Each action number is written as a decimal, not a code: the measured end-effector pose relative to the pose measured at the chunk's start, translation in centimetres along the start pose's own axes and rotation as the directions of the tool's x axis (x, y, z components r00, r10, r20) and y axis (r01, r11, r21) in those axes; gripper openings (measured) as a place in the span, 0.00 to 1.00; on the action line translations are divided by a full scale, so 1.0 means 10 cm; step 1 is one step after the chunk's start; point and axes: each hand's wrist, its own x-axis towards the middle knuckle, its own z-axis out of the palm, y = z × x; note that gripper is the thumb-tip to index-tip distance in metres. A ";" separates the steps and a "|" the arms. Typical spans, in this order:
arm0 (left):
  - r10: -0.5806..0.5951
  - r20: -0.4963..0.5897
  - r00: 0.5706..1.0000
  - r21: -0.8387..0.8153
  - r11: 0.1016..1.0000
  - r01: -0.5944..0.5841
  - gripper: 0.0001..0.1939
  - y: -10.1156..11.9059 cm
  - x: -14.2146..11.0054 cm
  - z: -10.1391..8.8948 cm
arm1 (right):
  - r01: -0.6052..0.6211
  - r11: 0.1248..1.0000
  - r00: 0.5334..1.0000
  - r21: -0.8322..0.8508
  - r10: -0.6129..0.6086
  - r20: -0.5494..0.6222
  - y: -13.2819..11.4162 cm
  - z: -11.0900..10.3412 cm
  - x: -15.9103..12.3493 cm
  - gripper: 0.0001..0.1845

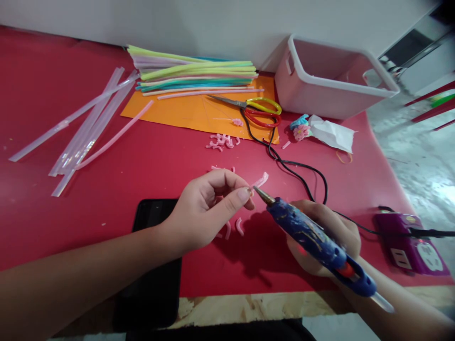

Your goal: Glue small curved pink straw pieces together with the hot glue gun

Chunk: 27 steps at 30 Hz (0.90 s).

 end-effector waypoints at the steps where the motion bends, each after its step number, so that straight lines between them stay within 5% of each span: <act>1: 0.003 -0.002 1.000 0.012 1.000 -0.003 0.08 0.00 0.00 0.00 | 0.025 1.000 1.000 0.006 -0.025 -0.019 -0.03 0.00 0.01 0.07; 7: 0.010 -0.001 1.000 0.042 0.999 -0.010 0.08 0.00 0.00 -0.01 | 0.048 0.993 0.999 -0.111 -0.048 0.004 -0.11 0.01 0.11 0.07; 13: 0.001 -0.006 1.000 -0.008 1.000 -0.001 0.07 0.00 0.01 0.00 | 0.133 0.990 0.991 -0.041 -0.132 0.039 -0.02 0.03 0.08 0.11; 20: -0.016 -0.017 1.000 -0.008 1.000 0.015 0.07 0.00 0.00 0.00 | 0.010 0.996 1.000 -0.092 -0.011 -0.016 -0.07 0.03 0.07 0.07; 27: -0.011 0.033 0.999 -0.116 0.993 0.015 0.05 -0.02 0.00 -0.01 | 0.093 0.996 0.994 -0.013 -0.093 0.057 -0.03 0.02 0.04 0.12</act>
